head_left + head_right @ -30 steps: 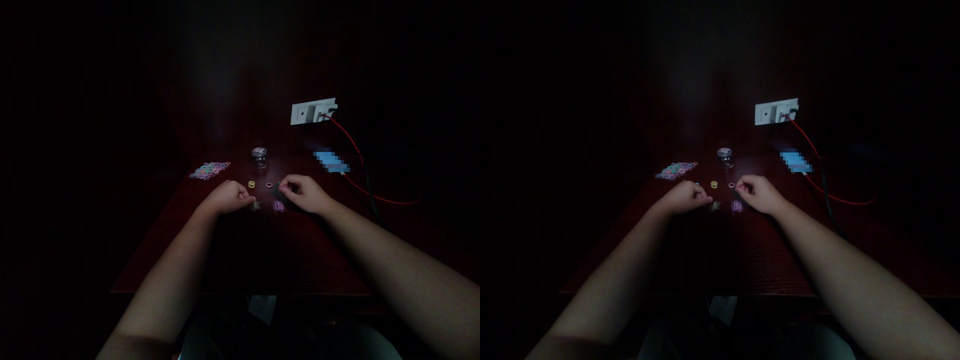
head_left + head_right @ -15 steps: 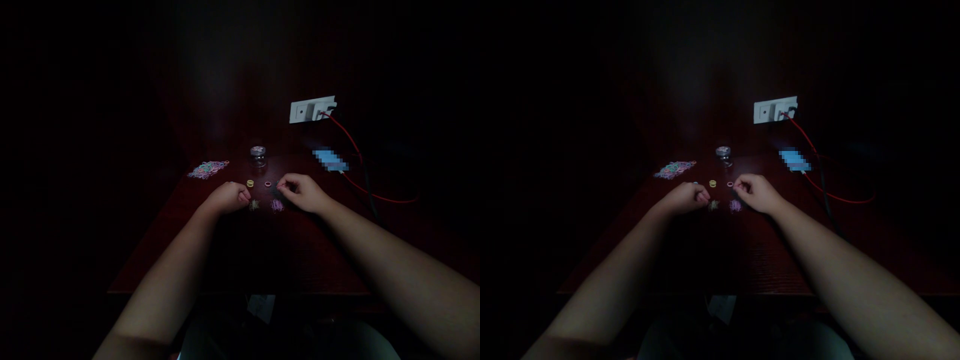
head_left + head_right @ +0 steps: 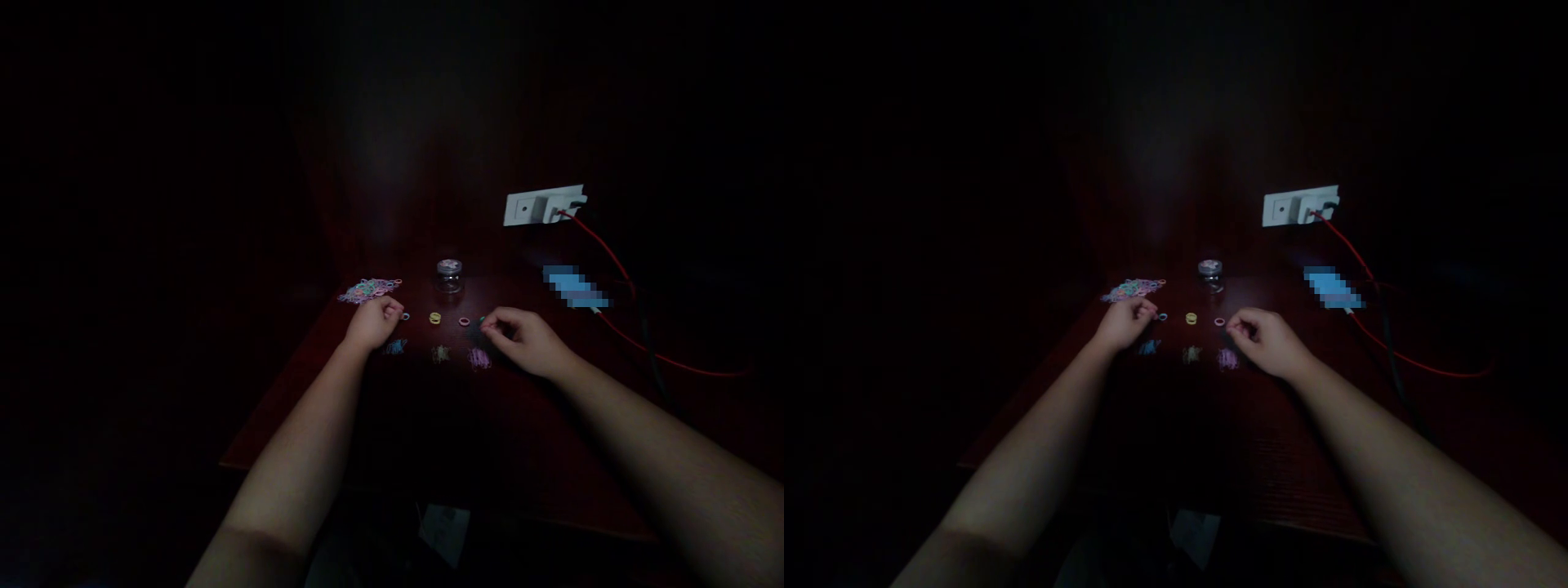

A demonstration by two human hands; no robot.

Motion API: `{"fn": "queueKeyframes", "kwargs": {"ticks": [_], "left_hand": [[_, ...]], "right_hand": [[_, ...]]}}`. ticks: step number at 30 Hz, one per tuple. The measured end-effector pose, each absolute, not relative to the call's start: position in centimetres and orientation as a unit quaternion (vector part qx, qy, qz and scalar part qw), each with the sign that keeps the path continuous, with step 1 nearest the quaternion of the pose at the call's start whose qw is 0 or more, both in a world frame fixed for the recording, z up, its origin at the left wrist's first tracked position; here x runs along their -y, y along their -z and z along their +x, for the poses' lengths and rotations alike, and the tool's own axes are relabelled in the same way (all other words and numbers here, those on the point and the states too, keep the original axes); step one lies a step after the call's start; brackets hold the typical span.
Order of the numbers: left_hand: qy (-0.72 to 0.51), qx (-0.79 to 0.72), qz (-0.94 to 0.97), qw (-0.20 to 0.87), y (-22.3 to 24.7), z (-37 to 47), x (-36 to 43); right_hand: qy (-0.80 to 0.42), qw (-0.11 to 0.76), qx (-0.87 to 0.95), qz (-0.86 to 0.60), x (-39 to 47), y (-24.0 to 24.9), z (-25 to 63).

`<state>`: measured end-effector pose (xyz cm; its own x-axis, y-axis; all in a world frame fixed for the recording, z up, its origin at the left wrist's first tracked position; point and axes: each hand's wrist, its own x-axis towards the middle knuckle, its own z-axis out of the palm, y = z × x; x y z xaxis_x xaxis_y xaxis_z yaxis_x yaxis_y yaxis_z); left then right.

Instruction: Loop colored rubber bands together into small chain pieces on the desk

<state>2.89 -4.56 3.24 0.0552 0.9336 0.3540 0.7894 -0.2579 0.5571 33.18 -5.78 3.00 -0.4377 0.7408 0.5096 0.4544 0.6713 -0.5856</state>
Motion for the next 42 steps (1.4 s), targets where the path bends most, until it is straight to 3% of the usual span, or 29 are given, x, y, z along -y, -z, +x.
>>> {"fn": "queueKeyframes", "kwargs": {"ticks": [4, 15, 24, 31, 42], "left_hand": [[-0.286, -0.757, 0.587, 0.019, -1.7, -1.8, 3.8], [-0.213, -0.76, 0.614, -0.007, -0.3, -1.8, 1.1], [-0.248, -0.751, 0.612, 0.01, -0.9, -2.5, 0.8], [-0.346, -0.67, 0.657, -0.022, -2.6, 0.0, 2.5], [-0.373, -0.635, 0.676, -0.03, -3.1, 1.0, 3.1]], "right_hand": [[-0.186, 0.379, 0.832, -0.36, 5.8, -3.2, 33.2], [-0.18, 0.386, 0.829, -0.362, 5.9, -3.1, 33.2], [-0.17, 0.401, 0.814, -0.385, 5.3, -3.2, 33.8], [-0.157, 0.418, 0.8, -0.4, 5.2, -3.1, 34.0], [-0.163, 0.42, 0.797, -0.402, 5.0, -2.7, 34.0]]}}
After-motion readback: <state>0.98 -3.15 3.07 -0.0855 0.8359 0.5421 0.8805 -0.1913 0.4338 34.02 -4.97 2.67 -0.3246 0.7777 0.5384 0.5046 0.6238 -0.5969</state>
